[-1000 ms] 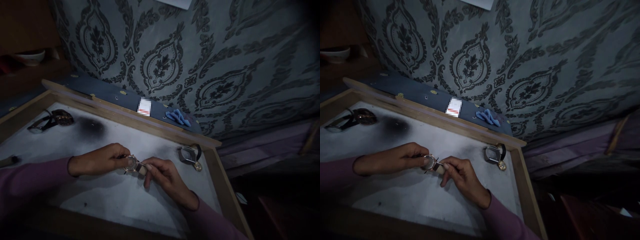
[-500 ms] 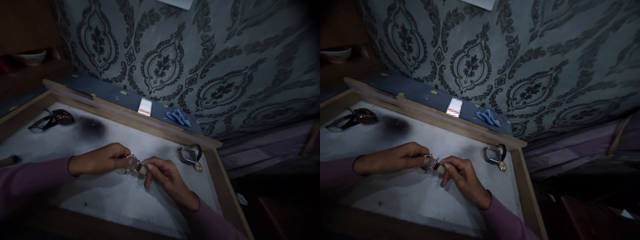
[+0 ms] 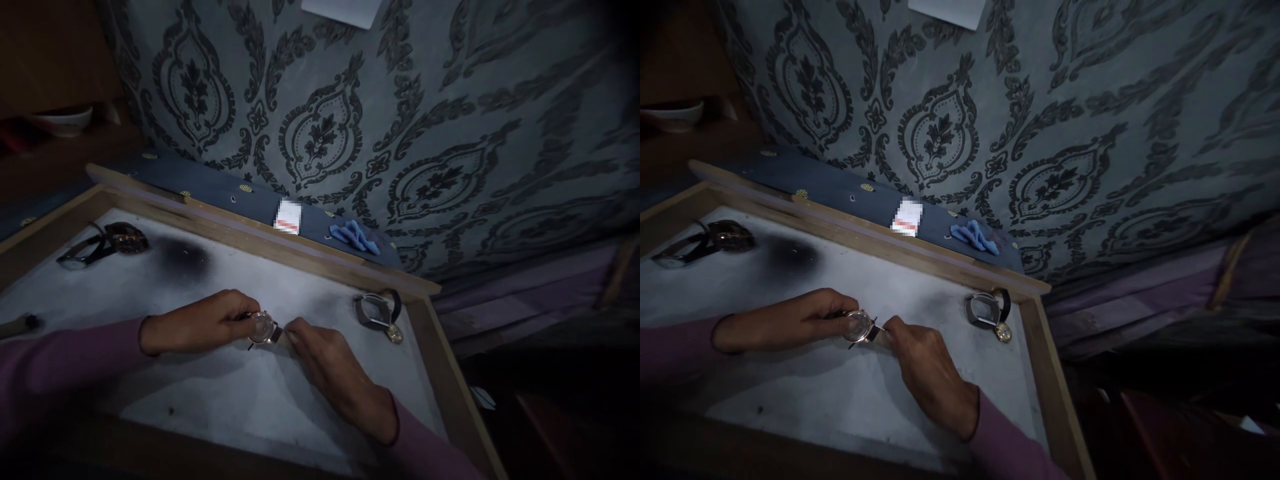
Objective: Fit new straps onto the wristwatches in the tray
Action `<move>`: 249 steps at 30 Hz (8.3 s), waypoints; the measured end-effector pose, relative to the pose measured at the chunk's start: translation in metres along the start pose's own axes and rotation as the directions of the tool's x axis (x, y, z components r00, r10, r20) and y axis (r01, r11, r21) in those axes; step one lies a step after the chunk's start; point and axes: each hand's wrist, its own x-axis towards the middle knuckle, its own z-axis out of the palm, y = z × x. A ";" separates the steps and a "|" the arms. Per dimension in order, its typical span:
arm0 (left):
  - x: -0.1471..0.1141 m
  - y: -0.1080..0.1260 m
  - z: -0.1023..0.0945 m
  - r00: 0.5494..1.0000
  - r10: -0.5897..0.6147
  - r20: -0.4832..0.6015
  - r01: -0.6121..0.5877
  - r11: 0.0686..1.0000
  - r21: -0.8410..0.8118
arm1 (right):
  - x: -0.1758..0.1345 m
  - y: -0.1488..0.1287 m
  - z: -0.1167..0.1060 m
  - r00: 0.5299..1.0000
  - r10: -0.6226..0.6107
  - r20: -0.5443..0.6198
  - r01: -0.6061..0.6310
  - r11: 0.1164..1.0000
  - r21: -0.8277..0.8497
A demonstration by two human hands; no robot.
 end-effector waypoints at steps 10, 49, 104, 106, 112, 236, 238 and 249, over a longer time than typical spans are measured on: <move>-0.002 0.000 0.001 1.000 0.005 -0.013 -0.005 0.999 0.034 | 0.003 0.005 0.004 0.996 -0.058 -0.063 0.053 0.996 -0.074; 0.004 -0.019 0.008 0.999 -0.030 -0.045 0.040 0.972 0.231 | 0.001 0.016 0.022 0.992 -0.126 0.005 0.126 0.992 -0.009; 0.003 -0.018 0.007 0.994 -0.103 -0.024 0.106 0.949 0.296 | 0.007 0.035 0.001 0.997 0.078 0.009 -0.063 0.864 -0.499; 0.004 -0.016 0.005 0.994 -0.109 -0.015 0.109 0.956 0.273 | 0.007 0.034 0.002 0.997 0.073 -0.016 -0.071 0.846 -0.529; 0.003 -0.009 0.000 0.988 -0.149 0.031 0.139 0.968 0.210 | 0.009 0.037 0.001 0.992 -0.005 -0.123 -0.071 0.795 -0.603; -0.010 -0.013 0.012 0.987 -0.162 0.023 0.158 0.906 -0.394 | 0.003 -0.026 0.016 0.982 0.187 -0.025 -0.130 0.769 0.626; -0.010 -0.012 0.012 0.987 -0.158 0.020 0.153 0.906 -0.394 | 0.003 -0.026 0.015 0.984 0.174 -0.025 -0.125 0.791 0.600; -0.012 -0.007 0.011 0.983 -0.179 0.029 0.177 0.910 -0.374 | 0.003 -0.022 0.012 0.996 0.093 0.005 -0.085 0.883 0.461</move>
